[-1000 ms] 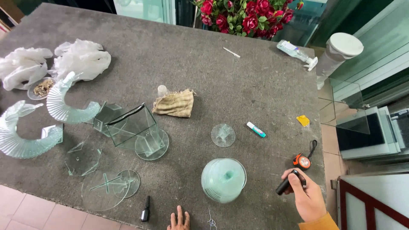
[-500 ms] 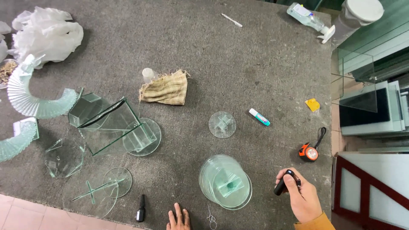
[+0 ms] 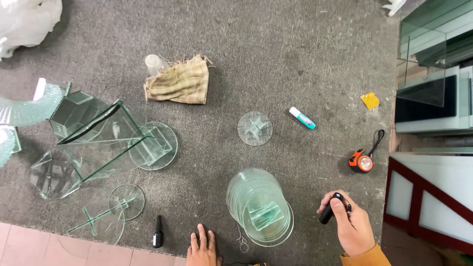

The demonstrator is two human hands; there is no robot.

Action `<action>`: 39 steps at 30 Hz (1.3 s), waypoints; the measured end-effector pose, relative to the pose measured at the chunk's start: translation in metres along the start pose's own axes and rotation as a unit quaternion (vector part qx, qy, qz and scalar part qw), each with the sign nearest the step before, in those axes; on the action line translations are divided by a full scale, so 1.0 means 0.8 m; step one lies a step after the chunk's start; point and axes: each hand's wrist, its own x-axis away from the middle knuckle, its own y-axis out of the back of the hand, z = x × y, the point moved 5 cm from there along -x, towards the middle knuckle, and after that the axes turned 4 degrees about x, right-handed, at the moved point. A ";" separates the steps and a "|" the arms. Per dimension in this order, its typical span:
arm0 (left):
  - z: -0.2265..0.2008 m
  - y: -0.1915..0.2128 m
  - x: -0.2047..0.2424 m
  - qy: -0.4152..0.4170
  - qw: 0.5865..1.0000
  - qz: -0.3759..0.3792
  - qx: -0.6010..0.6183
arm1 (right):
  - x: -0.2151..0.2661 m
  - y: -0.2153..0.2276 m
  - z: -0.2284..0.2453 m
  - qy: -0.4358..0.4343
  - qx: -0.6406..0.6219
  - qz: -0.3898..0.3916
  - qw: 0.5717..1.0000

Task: Assembling a glass sculpture by gluing and UV-curing stacked circular glass plates.

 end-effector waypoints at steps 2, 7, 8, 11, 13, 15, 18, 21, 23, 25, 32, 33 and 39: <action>0.009 0.063 0.003 -0.015 0.992 0.120 0.031 | 0.002 0.002 0.006 -0.007 0.017 0.000 1.000; -0.007 0.381 0.044 -0.073 0.849 -0.197 0.485 | 0.013 -0.002 0.019 0.013 -0.032 0.026 0.999; -0.016 0.418 0.055 -0.073 0.850 -0.196 0.484 | 0.014 -0.005 0.018 0.011 -0.033 0.026 0.999; -0.033 0.502 0.082 -0.124 0.766 -0.289 0.561 | 0.021 -0.015 0.022 0.028 -0.062 0.040 0.997; -0.052 0.505 0.080 -0.215 0.791 -0.272 0.504 | 0.024 -0.022 0.031 0.022 -0.055 0.060 0.996; -0.061 0.501 0.075 -0.238 0.789 -0.301 0.481 | 0.027 -0.029 0.041 0.029 -0.048 0.076 0.996; -0.070 0.505 0.077 -0.237 0.793 -0.339 0.448 | 0.032 -0.038 0.038 0.025 -0.014 0.096 0.995; -0.076 0.511 0.078 -0.209 0.802 -0.366 0.424 | 0.033 -0.044 0.031 0.021 0.009 0.104 0.994; -0.084 0.515 0.079 -0.207 0.803 -0.381 0.408 | 0.034 -0.045 0.028 0.026 0.001 0.104 0.994; -0.094 0.521 0.080 -0.197 0.791 -0.431 0.387 | 0.032 -0.044 0.024 0.032 0.016 0.110 0.993; -0.124 0.520 0.076 -0.182 0.811 -0.456 0.317 | 0.023 -0.032 -0.014 0.026 -0.001 0.095 0.995; -0.129 0.528 0.078 -0.163 0.813 -0.464 0.311 | 0.019 -0.031 -0.019 0.019 0.008 0.088 0.996; -0.133 0.527 0.066 -0.138 0.820 -0.532 0.160 | -0.015 -0.074 -0.154 -0.079 0.130 0.132 0.979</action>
